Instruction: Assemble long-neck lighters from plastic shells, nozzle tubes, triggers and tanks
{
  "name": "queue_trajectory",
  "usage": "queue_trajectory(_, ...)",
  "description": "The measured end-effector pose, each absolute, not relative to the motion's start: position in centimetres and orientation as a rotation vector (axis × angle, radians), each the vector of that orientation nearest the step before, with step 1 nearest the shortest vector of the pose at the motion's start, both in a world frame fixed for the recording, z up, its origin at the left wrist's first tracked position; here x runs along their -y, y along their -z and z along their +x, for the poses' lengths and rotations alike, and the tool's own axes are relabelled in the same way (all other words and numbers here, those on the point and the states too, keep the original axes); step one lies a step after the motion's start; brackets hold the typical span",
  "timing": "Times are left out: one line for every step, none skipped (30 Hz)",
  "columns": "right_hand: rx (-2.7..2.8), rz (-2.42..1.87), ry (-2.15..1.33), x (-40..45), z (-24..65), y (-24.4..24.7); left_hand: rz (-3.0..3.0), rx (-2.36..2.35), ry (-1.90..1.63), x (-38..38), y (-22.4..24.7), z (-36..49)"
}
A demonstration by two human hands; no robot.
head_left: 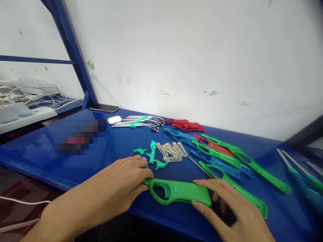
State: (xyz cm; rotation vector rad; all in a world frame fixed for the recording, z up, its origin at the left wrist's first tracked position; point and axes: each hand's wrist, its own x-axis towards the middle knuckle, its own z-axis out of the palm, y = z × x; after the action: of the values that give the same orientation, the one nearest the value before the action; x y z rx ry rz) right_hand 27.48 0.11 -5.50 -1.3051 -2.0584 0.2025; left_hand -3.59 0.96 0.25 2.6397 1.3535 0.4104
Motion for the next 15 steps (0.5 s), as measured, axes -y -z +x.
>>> queue_trajectory(2.063,-1.317,-0.223,-0.07,27.41,5.56,2.635,-1.335,-0.378,-1.06,-0.25,-3.61)
queue_trajectory(2.064,-1.325,-0.238,-0.03,27.36,5.62,2.628,-1.319,-0.355,-1.14,-0.23,-3.63)
queue_trajectory(2.064,-1.333,-0.249,0.00,27.34,5.67,2.622,-1.308,-0.342,-1.21,-0.20,-3.66)
queue_trajectory(2.063,-1.341,-0.256,0.03,27.34,5.72,2.617,-1.303,-0.345,-1.25,-0.15,-3.68)
queue_trajectory(2.061,-1.344,-0.257,0.04,27.36,5.77,2.614,-1.296,-0.348,-1.27,-0.10,-3.71)
queue_trajectory(2.062,-1.348,-0.263,0.05,27.39,5.82,2.612,-1.291,-0.350,-1.27,-0.03,-3.74)
queue_trajectory(2.064,-1.350,-0.265,0.04,27.44,5.87,2.611,-1.285,-0.348,-1.24,0.02,-3.76)
queue_trajectory(2.068,-1.352,-0.267,0.03,27.49,5.92,2.612,-1.278,-0.344,-1.20,0.07,-3.77)
queue_trajectory(2.073,-1.353,-0.263,0.02,27.54,5.96,2.611,-1.276,-0.338,-1.16,0.09,-3.76)
queue_trajectory(2.078,-1.347,-0.254,0.01,27.59,5.99,2.610,-1.276,-0.336,-1.11,0.09,-3.74)
queue_trajectory(2.084,-1.343,-0.242,0.00,27.64,6.02,2.607,-1.280,-0.336,-1.07,0.06,-3.69)
queue_trajectory(2.086,-1.338,-0.226,-0.01,27.68,6.04,2.604,-1.284,-0.338,-1.05,0.01,-3.63)
queue_trajectory(2.087,-1.335,-0.212,-0.03,27.72,6.05,2.597,-1.288,-0.338,-1.04,-0.05,-3.56)
queue_trajectory(2.086,-1.335,-0.200,-0.05,27.76,6.06,2.589,-1.293,-0.338,-1.04,-0.12,-3.49)
queue_trajectory(2.085,-1.337,-0.195,-0.07,27.79,6.08,2.581,-1.297,-0.337,-1.06,-0.18,-3.43)
